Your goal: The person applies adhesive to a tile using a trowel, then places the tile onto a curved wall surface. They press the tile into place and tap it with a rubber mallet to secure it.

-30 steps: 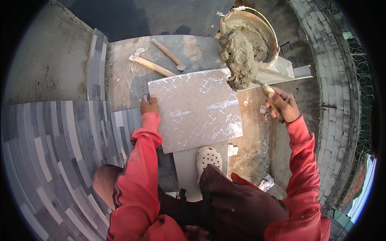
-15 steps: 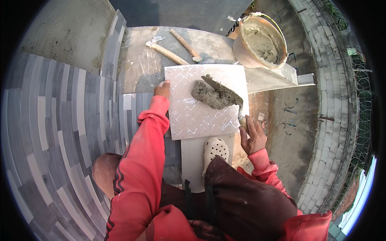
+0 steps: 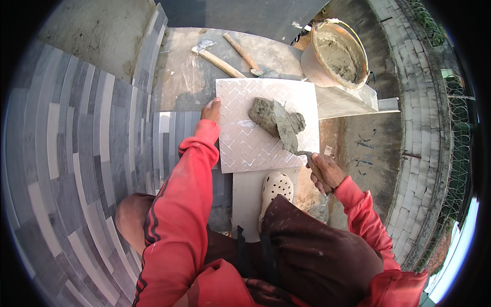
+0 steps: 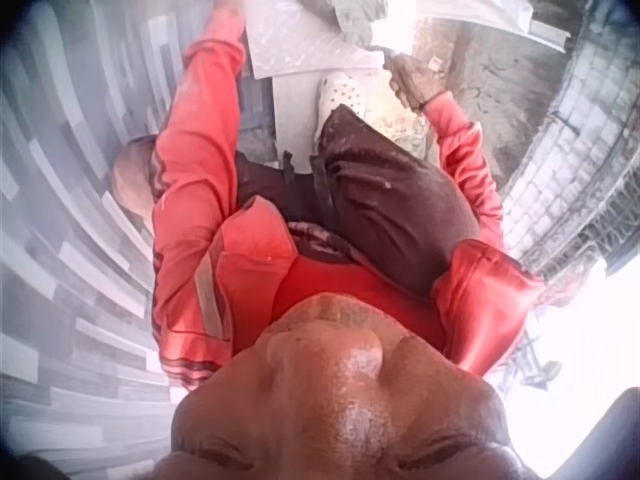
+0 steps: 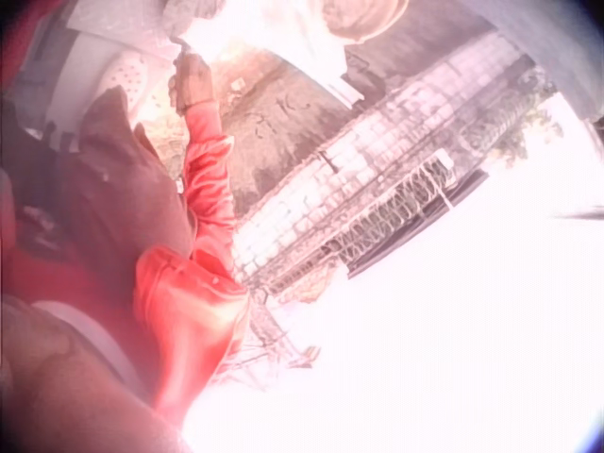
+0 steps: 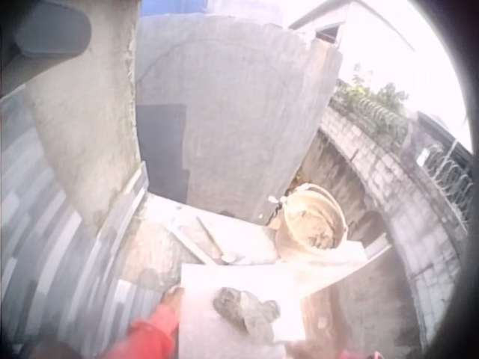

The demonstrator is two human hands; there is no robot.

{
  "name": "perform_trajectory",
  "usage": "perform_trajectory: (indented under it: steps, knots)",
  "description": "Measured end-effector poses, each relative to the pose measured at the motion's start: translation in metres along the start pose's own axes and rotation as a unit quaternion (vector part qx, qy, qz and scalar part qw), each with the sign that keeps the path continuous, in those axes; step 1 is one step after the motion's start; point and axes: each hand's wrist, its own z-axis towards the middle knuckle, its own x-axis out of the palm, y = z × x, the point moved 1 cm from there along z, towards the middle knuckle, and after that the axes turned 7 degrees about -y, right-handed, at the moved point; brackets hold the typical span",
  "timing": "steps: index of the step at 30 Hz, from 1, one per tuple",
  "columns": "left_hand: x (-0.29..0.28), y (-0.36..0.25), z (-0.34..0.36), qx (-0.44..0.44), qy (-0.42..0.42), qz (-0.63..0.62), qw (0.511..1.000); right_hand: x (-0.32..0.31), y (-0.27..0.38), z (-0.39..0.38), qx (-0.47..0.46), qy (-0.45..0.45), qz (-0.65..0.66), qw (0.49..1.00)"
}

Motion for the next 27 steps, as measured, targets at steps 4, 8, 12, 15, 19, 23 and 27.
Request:
perform_trajectory:
  steps: [4,8,12,15,19,23,27]
  knots:
    - [0.004,-0.007,-0.005,-0.010,-0.002,0.012,1.000,0.014,0.013,0.012,-0.030,-0.021,-0.179,0.983]
    - [-0.017,0.022,0.017,-0.017,-0.006,-0.003,1.000,0.010,0.005,0.042,-0.238,-0.087,-0.399,0.881]
    - [-0.020,0.014,0.011,-0.022,0.051,-0.048,0.997,0.001,0.041,0.011,-0.287,-0.158,-0.549,0.769]
    - [0.001,-0.019,-0.012,-0.043,0.097,-0.052,0.993,-0.024,0.048,-0.016,-0.320,-0.235,-0.537,0.744]
    - [-0.016,-0.005,-0.013,-0.018,0.025,0.026,0.999,-0.007,0.048,-0.008,-0.369,-0.126,-0.550,0.739]
    - [-0.012,-0.005,-0.008,-0.022,0.056,0.030,0.998,0.012,0.032,0.017,-0.344,-0.128,-0.563,0.741]
    - [-0.007,-0.012,-0.002,-0.006,0.043,0.053,0.998,0.004,0.034,0.037,-0.308,-0.150,-0.512,0.788]
